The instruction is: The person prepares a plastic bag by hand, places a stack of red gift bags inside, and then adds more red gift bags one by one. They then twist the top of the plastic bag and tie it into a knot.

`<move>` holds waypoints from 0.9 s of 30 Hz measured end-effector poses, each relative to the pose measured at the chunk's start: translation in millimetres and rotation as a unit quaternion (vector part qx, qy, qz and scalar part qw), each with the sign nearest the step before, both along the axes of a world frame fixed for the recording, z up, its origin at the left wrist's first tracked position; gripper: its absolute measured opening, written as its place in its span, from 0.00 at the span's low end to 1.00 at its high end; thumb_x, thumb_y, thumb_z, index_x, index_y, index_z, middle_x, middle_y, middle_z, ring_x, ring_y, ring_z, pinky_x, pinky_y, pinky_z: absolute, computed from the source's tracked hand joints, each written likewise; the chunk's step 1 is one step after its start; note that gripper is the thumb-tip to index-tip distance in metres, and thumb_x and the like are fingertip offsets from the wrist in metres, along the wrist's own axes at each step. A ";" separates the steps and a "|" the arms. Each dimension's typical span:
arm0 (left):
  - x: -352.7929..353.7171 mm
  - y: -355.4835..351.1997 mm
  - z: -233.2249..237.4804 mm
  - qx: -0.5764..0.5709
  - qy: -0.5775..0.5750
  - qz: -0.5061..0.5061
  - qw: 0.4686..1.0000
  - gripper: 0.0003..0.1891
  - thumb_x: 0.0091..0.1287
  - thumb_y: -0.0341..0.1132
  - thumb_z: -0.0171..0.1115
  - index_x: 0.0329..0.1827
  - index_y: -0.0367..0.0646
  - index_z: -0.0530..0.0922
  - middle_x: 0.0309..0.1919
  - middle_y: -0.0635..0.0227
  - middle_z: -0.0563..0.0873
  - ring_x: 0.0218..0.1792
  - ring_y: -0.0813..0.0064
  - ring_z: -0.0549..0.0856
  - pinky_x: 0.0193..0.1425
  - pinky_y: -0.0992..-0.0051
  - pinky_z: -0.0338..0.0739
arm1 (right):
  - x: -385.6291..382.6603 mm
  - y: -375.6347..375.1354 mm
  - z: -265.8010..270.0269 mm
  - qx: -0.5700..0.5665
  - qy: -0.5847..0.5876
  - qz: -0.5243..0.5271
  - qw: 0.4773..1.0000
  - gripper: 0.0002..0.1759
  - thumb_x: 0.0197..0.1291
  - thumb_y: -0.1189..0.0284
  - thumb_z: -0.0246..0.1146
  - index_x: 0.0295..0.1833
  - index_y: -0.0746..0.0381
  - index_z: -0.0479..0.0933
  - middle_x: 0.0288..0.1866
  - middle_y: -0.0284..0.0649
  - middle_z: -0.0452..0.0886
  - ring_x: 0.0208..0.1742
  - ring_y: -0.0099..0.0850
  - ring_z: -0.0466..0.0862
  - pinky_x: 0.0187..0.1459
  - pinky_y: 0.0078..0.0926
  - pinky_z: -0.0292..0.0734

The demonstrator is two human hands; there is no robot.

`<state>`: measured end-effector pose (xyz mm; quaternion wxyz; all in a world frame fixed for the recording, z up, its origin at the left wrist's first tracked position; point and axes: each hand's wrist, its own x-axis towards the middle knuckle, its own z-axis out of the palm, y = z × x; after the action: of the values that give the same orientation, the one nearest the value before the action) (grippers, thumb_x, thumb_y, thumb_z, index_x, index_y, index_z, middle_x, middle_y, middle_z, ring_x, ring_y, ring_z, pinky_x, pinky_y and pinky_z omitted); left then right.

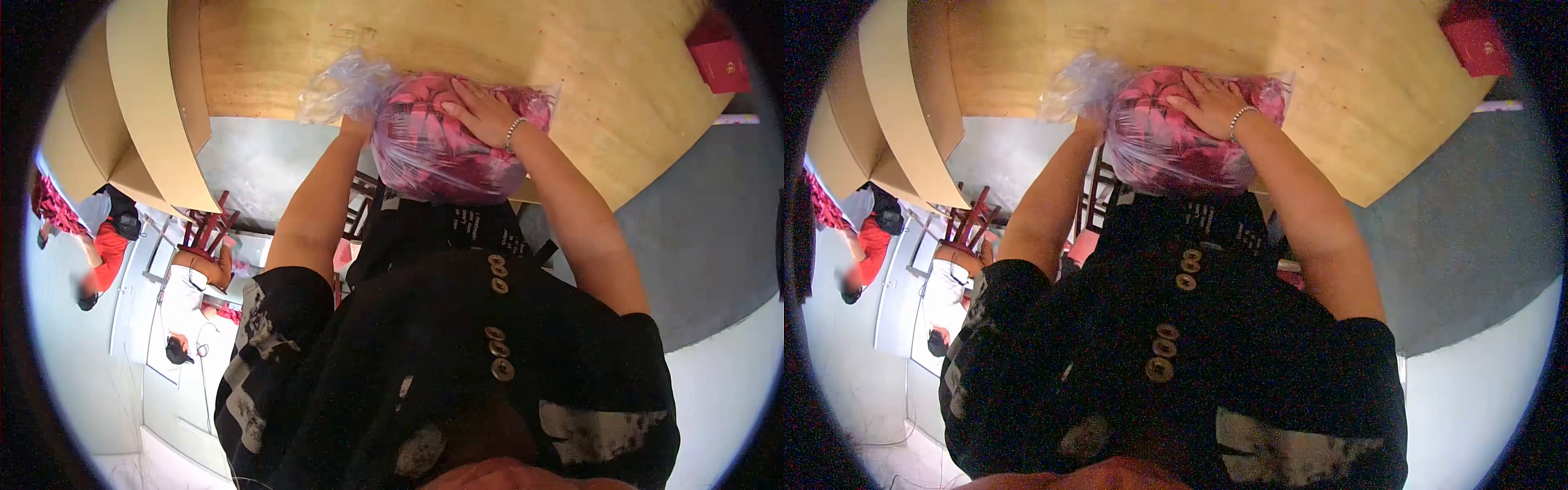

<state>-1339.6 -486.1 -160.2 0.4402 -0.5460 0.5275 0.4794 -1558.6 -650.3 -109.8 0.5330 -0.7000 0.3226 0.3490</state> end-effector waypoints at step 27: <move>-7.6 77.0 -26.6 -0.312 -0.117 0.340 0.880 0.14 0.67 0.37 0.54 0.53 0.45 0.74 0.52 0.55 0.79 0.53 0.56 0.78 0.60 0.59 0.72 | 114.3 38.1 -13.3 0.042 -0.202 0.154 0.966 0.37 0.70 0.47 0.34 0.70 0.64 0.60 0.74 0.52 0.56 0.75 0.44 0.53 0.74 0.36 0.44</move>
<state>-1347.2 -409.1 -186.8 0.1161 -0.8529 0.3764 0.3427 -1444.3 -612.2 -123.2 0.5562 -0.7741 0.0811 0.2914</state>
